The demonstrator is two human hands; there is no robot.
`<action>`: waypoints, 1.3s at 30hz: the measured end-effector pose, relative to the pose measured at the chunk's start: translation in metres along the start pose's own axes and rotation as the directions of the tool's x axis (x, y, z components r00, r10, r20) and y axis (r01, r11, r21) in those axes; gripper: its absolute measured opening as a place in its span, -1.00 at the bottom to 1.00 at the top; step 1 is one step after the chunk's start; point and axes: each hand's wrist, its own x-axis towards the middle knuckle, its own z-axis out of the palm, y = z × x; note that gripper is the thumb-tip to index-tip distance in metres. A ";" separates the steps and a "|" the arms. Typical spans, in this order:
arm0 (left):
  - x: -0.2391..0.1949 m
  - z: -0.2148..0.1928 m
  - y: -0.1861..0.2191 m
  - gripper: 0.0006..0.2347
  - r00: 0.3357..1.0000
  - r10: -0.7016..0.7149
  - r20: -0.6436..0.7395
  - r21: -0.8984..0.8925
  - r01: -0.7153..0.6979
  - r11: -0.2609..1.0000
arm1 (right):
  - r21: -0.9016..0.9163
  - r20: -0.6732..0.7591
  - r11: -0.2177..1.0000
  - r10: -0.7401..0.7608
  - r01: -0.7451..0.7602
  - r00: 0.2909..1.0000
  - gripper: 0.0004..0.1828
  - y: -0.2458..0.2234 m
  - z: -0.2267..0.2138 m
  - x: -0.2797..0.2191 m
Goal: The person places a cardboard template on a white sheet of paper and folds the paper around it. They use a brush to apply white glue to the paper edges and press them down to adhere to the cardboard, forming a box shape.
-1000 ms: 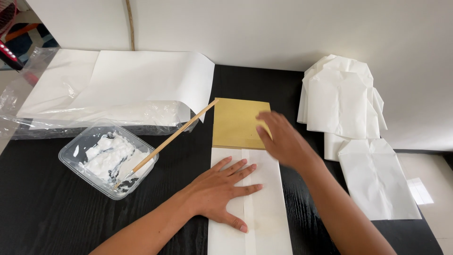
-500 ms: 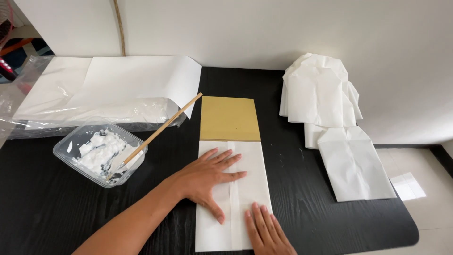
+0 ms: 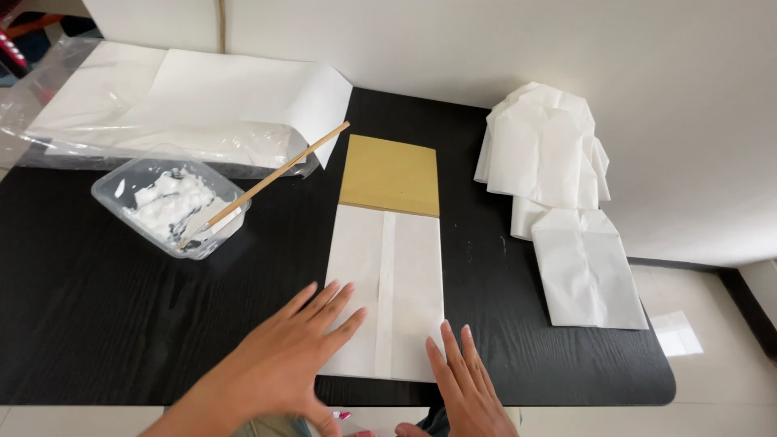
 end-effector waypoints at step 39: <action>0.009 -0.029 0.041 -0.15 0.932 -0.103 0.349 -0.221 0.188 0.957 | -0.147 -0.200 0.952 -0.296 0.270 0.934 -0.08 -0.054 -0.026 0.034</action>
